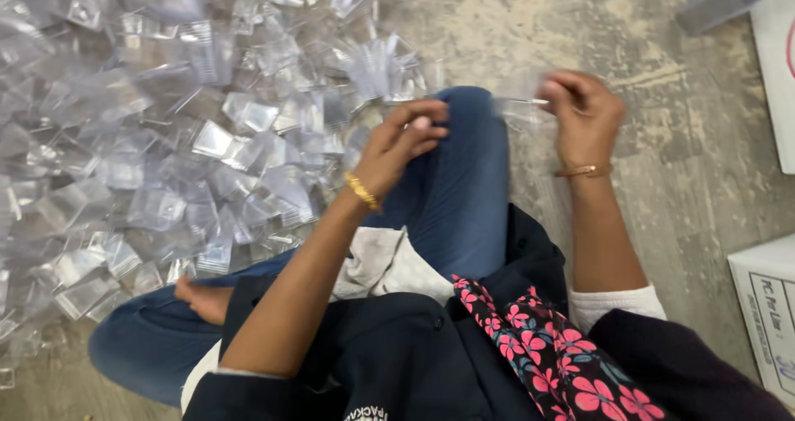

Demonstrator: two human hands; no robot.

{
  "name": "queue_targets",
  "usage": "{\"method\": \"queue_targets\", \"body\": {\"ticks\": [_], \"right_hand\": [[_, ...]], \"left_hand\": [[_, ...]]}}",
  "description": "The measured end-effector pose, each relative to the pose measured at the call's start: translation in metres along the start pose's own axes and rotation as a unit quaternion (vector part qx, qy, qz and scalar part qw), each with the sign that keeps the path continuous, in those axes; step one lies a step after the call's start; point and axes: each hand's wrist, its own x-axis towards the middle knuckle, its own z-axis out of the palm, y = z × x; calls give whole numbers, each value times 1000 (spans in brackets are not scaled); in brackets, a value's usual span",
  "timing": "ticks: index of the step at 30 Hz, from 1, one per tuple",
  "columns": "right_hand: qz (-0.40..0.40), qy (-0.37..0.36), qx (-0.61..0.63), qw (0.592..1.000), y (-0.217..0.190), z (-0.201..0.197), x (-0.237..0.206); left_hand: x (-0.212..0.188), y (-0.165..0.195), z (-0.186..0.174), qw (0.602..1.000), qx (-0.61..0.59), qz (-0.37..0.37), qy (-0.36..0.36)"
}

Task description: The person sits on the floor among a large scatter of clear plastic cups and stacks loose cups one at a time into nested stacks by hand, placing completed stacks to the side.

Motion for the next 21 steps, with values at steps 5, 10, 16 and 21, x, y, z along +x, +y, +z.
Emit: {"method": "queue_targets", "body": {"ticks": [5,10,16,21], "right_hand": [[-47,-304,-38,951,-36,155,-42],[-38,-325,-163,931,-22,238,-37],[-292,-297,-174,892,9,281,-32],[-220,-268,-204,916,11,311,-22]], "left_hand": [[-76,27,-55,993,-102,-53,35],[-163,16,-112,970,-94,-20,221],[-196,-18,-163,899,-231,133,346],[-187,-25,-169,915,-247,149,282]]}}
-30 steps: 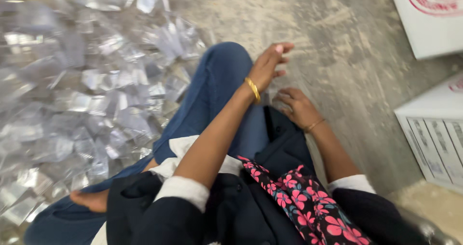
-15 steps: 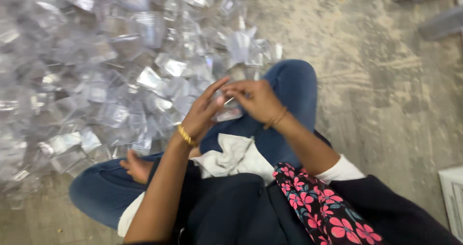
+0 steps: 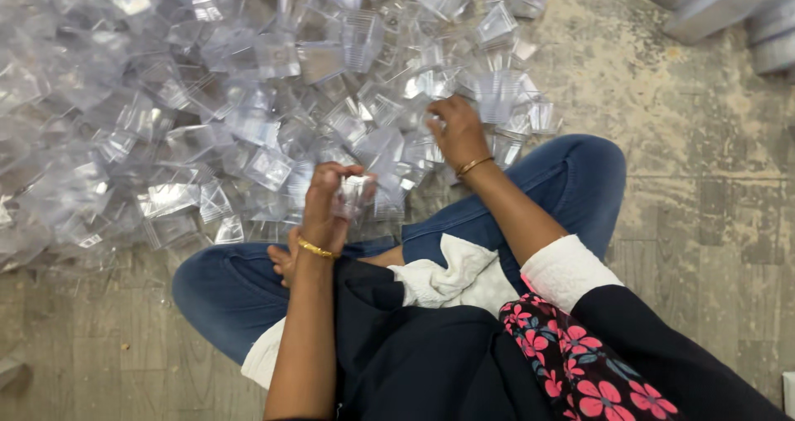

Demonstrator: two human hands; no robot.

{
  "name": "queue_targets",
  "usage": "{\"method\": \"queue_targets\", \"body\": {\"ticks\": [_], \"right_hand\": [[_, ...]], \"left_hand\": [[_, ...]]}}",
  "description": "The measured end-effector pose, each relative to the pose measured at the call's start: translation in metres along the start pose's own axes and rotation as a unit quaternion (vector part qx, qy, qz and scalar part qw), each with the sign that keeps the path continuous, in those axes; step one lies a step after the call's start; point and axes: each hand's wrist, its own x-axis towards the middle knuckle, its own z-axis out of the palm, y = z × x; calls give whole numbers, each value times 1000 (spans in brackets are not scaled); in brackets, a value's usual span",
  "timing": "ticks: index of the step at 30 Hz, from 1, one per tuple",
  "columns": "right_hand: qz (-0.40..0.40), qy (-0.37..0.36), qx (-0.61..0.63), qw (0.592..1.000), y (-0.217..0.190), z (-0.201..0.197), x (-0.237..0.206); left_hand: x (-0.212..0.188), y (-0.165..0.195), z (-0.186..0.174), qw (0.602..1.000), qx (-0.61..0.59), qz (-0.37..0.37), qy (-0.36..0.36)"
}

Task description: The person sits on the floor among a large scatter of clear plastic cups and stacks loose cups one at a time into nested stacks by hand, placing completed stacks to the side.

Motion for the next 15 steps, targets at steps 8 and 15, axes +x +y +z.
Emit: {"method": "queue_targets", "body": {"ticks": [8,15], "right_hand": [[38,-115,218,968,-75,-41,-32],[48,-21,78,996,-80,-7,-20]], "left_hand": [[-5,17,43,972,77,-207,-79],[-10,11,21,987,45,-132,-80]]}}
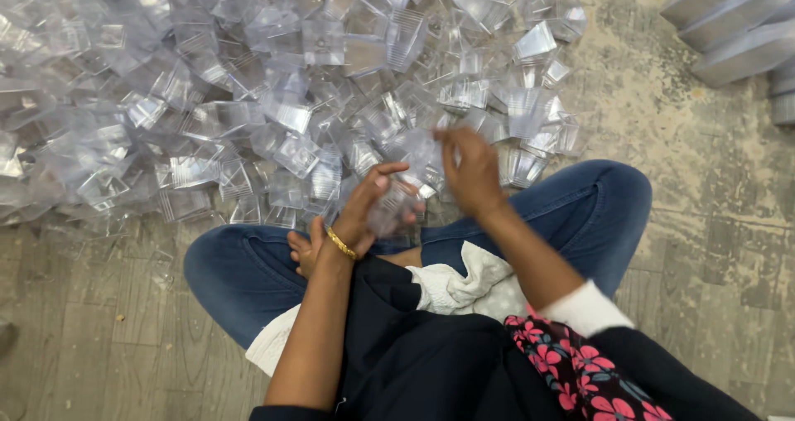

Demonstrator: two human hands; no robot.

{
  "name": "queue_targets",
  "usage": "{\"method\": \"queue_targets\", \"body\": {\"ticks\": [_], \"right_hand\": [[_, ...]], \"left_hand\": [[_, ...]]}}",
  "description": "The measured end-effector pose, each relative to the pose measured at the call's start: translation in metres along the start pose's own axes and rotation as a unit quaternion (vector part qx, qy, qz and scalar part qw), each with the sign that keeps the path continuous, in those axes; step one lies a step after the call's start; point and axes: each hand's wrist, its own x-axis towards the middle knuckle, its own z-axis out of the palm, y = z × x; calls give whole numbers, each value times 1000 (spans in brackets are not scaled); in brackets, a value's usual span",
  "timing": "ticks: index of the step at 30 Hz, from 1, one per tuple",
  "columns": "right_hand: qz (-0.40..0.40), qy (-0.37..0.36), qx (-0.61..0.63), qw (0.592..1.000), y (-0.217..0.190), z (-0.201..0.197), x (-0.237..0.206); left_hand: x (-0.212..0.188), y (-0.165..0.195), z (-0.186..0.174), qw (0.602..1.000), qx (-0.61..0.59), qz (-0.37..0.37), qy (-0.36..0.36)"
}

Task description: The person sits on the floor among a large scatter of clear plastic cups and stacks loose cups one at a time into nested stacks by hand, placing completed stacks to the side.

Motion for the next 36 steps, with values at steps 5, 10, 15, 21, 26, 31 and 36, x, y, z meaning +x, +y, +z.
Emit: {"method": "queue_targets", "body": {"ticks": [5,10,15,21,26,31,36], "right_hand": [[-218,5,-118,969,45,12,87],[165,-66,202,963,37,-11,87],[49,-312,-97,944,-4,4,30],[-234,-62,-130,962,-35,50,73],[17,-137,59,989,-40,44,69],[17,-277,128,952,-40,24,50],[-95,-417,121,896,-49,11,90]], "left_hand": [[3,-10,-27,924,305,179,148],[-4,-5,-29,911,322,179,188],[-6,4,-24,911,328,247,49],[-8,5,-21,970,80,176,145],[1,11,-11,975,60,124,171],[-4,23,-10,982,-44,166,84],[-13,29,-9,985,-71,140,72]]}}
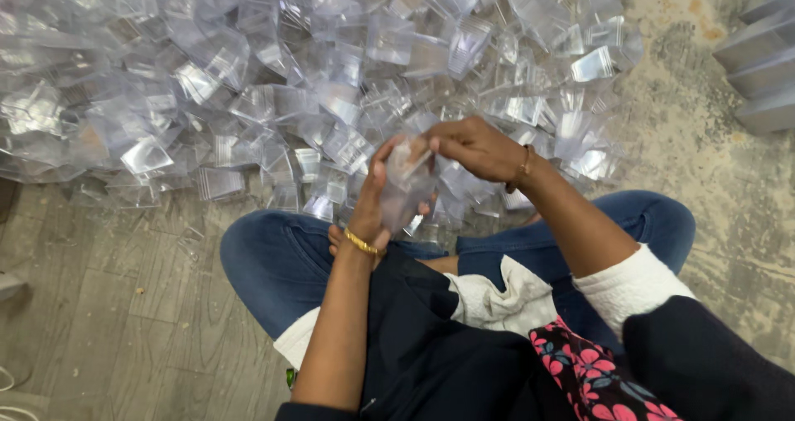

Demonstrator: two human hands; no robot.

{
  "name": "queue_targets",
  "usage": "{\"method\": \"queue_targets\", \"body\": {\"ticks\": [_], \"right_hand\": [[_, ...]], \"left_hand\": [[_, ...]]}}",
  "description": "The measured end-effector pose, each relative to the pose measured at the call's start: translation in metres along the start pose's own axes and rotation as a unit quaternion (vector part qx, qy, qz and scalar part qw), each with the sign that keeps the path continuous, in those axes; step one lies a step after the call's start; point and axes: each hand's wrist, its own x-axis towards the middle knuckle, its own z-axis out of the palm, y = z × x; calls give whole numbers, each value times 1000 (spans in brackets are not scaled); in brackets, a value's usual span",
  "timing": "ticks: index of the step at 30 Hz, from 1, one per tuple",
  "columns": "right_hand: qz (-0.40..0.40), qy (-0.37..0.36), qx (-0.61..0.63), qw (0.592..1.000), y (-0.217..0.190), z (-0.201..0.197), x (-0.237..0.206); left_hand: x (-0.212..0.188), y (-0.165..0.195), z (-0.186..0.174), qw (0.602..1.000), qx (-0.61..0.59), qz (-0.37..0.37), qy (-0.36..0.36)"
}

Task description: The person sits on the floor among a large scatter of clear plastic cups and stacks loose cups one at a time into nested stacks by hand, placing completed stacks to the side.

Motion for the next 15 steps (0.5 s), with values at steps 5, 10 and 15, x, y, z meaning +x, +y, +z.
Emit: {"method": "queue_targets", "body": {"ticks": [5,10,15], "right_hand": [[-80,-80,-64,992,-14,-19,8],[-106,-62,-129,984,-5,2,20],[-26,241,-300,923,28,-7,89]], "left_hand": [[5,-3,-3,997,-31,-37,-55],[20,-15,-18,999,3,32,26],[21,-18,-36,987,-77,73,120]]}}
